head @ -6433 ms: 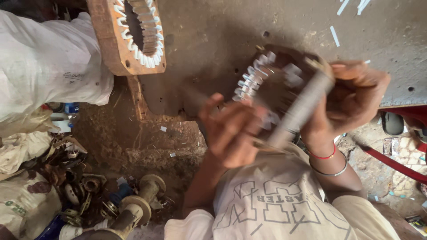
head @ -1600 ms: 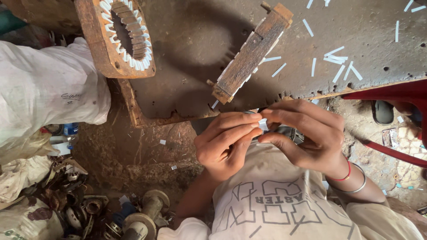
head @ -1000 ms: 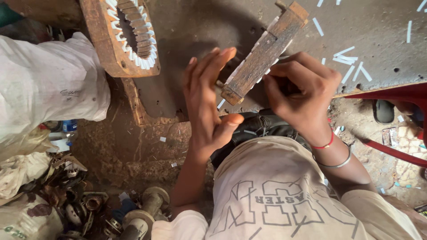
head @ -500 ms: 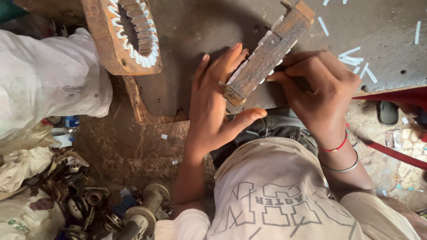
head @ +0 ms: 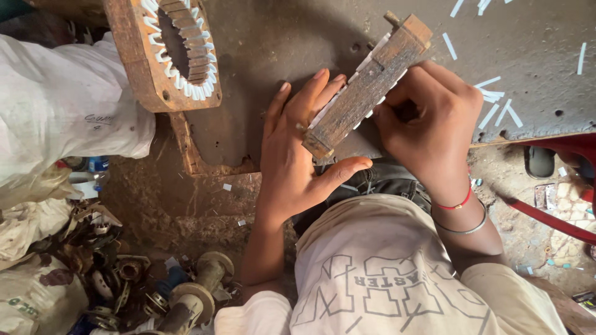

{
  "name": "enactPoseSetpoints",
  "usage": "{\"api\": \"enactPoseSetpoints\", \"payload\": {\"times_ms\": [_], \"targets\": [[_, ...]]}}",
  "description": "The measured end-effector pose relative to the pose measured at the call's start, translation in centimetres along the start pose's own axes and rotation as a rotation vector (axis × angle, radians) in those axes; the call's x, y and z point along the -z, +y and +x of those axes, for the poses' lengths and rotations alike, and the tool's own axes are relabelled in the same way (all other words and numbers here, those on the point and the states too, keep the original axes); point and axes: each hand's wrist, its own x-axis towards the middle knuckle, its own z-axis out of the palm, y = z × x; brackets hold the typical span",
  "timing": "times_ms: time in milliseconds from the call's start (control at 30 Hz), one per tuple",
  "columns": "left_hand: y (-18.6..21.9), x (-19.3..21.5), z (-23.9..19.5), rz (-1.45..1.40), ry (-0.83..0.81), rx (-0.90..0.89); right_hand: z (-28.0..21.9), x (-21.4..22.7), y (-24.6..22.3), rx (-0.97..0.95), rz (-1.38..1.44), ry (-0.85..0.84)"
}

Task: The person inserts rectangular white insulation papers into the slots of a metal motor stator core by hand and using shears to trim pieces.

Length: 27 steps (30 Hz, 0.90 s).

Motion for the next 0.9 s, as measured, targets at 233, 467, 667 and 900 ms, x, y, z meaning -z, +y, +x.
{"api": "enactPoseSetpoints", "payload": {"times_ms": [233, 467, 667, 900], "targets": [[0.1, -0.1, 0.0, 0.03, 0.017, 0.012, -0.5, -0.1, 0.0, -0.013, 0.041, 0.058], [0.2, -0.3, 0.1, 0.009, 0.038, 0.002, -0.2, -0.1, -1.0, 0.082, 0.046, 0.105], [0.0, 0.1, 0.1, -0.002, 0.011, -0.007, 0.2, -0.3, -1.6, 0.195, -0.115, 0.067], [-0.1, 0.0, 0.0, 0.001, 0.034, -0.042, 0.8, 0.5, -2.7, 0.227, -0.03, 0.03]]}}
